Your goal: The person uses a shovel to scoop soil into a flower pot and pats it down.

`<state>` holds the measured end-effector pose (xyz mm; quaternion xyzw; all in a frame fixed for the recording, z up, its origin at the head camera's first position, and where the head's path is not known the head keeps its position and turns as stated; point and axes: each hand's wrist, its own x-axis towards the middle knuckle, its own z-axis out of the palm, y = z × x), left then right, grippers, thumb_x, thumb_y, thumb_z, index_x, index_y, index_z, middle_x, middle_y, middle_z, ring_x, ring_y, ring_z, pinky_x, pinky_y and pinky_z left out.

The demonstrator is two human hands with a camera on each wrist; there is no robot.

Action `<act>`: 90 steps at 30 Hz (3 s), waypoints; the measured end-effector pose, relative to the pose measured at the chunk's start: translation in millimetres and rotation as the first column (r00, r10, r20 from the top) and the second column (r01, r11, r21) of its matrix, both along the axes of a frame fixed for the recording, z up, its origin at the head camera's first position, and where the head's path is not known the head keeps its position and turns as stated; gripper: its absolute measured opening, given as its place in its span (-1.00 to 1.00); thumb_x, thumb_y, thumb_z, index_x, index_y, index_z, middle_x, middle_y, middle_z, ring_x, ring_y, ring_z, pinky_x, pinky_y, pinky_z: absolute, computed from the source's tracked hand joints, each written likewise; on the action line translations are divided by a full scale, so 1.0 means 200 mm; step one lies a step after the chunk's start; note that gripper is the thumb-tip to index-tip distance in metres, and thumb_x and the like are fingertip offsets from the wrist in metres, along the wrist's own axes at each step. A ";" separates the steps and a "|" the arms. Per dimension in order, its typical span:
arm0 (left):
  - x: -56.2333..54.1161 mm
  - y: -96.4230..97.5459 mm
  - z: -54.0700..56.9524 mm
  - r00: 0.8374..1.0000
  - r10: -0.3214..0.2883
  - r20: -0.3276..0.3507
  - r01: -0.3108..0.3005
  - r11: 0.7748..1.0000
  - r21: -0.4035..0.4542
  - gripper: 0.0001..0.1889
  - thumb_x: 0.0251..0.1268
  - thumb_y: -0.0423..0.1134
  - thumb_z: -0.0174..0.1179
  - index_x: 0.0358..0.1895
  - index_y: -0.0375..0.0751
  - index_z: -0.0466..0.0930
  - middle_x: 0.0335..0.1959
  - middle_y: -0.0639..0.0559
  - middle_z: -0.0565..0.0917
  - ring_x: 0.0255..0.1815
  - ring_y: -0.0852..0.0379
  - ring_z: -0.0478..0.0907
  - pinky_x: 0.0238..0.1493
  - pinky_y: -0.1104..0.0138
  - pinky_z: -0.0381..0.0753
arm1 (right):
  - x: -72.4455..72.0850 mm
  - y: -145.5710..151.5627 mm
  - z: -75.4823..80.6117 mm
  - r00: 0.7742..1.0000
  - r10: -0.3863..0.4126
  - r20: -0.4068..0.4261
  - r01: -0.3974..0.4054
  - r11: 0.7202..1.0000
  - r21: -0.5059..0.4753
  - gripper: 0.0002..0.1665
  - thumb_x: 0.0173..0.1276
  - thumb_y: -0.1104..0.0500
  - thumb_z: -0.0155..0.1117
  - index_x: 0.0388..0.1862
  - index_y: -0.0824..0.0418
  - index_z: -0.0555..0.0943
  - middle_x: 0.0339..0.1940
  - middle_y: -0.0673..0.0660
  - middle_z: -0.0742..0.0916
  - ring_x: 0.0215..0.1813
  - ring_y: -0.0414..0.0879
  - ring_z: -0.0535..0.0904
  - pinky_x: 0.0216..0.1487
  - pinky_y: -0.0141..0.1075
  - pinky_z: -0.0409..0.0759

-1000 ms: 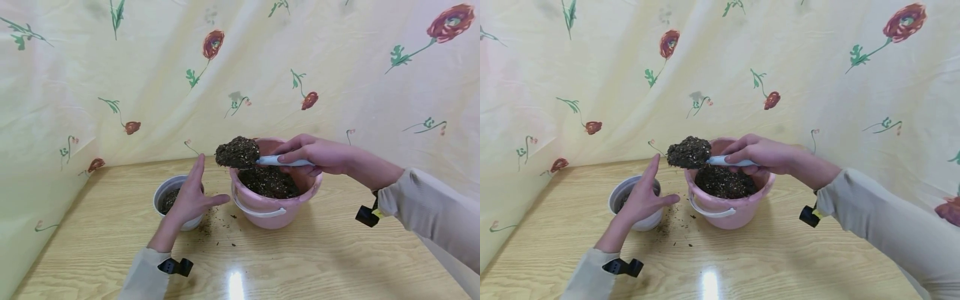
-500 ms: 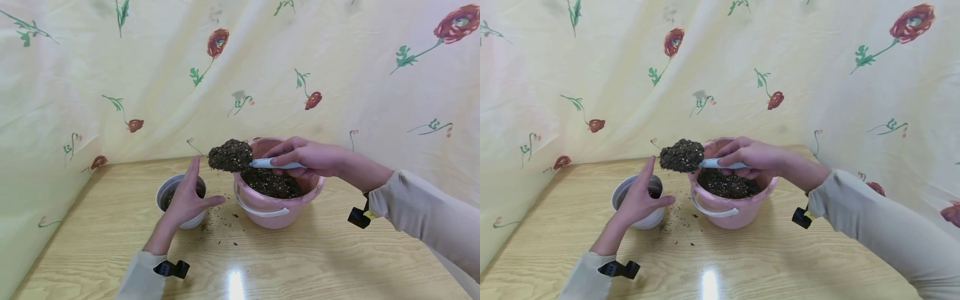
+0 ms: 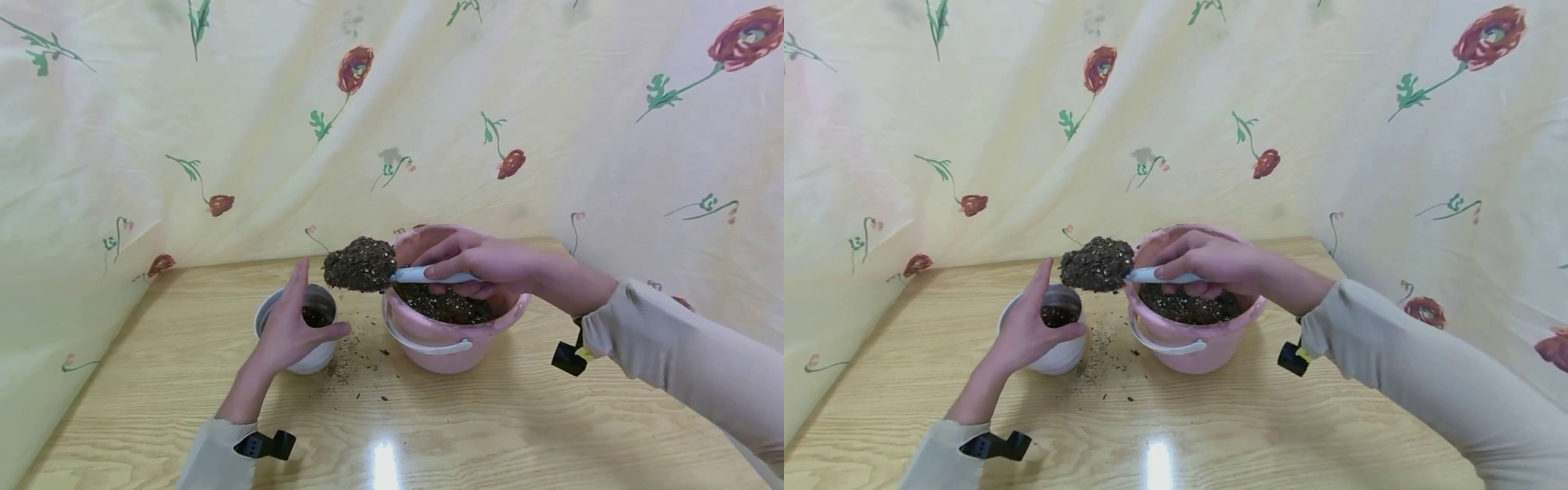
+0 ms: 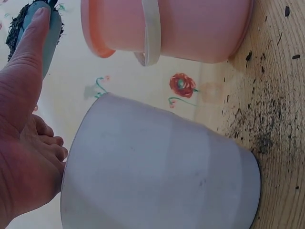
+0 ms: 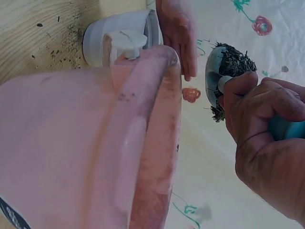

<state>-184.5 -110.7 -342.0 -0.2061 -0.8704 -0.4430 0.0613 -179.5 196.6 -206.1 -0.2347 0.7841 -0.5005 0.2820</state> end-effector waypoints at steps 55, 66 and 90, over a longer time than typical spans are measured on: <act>0.00 -0.25 -0.11 0.991 0.097 0.093 -0.095 0.995 -0.029 0.47 -0.25 0.18 0.55 0.53 -0.02 -0.52 0.56 -0.12 -0.36 0.53 -0.27 -0.19 0.37 -0.21 0.05 | 0.01 -0.41 -0.18 0.976 -0.104 0.189 0.095 0.994 0.057 -0.63 0.49 0.16 0.06 0.21 0.22 0.50 -0.32 0.12 0.55 -0.63 -0.16 0.10 -0.60 -0.37 0.10; -0.01 -0.25 -0.13 0.986 0.115 0.121 -0.111 0.993 -0.038 0.49 -0.29 0.21 0.55 0.54 0.04 -0.52 0.57 -0.13 -0.34 0.52 -0.28 -0.18 0.35 -0.24 0.06 | 0.01 -0.49 -0.21 0.978 -0.099 0.185 0.087 0.994 0.070 -0.63 0.50 0.17 0.04 0.20 0.27 0.52 -0.39 0.09 0.53 -0.61 -0.17 0.10 -0.59 -0.37 0.09; -0.01 -0.26 -0.14 0.986 0.120 0.117 -0.116 0.993 -0.035 0.49 -0.29 0.15 0.57 0.54 -0.04 -0.50 0.56 -0.21 -0.26 0.50 -0.33 -0.11 0.34 -0.25 0.08 | 0.03 -0.61 -0.36 0.983 -0.118 0.139 0.097 0.984 0.151 -0.68 0.48 0.25 0.02 0.08 0.40 0.54 -0.47 0.08 0.55 -0.66 -0.20 0.25 -0.68 -0.43 0.24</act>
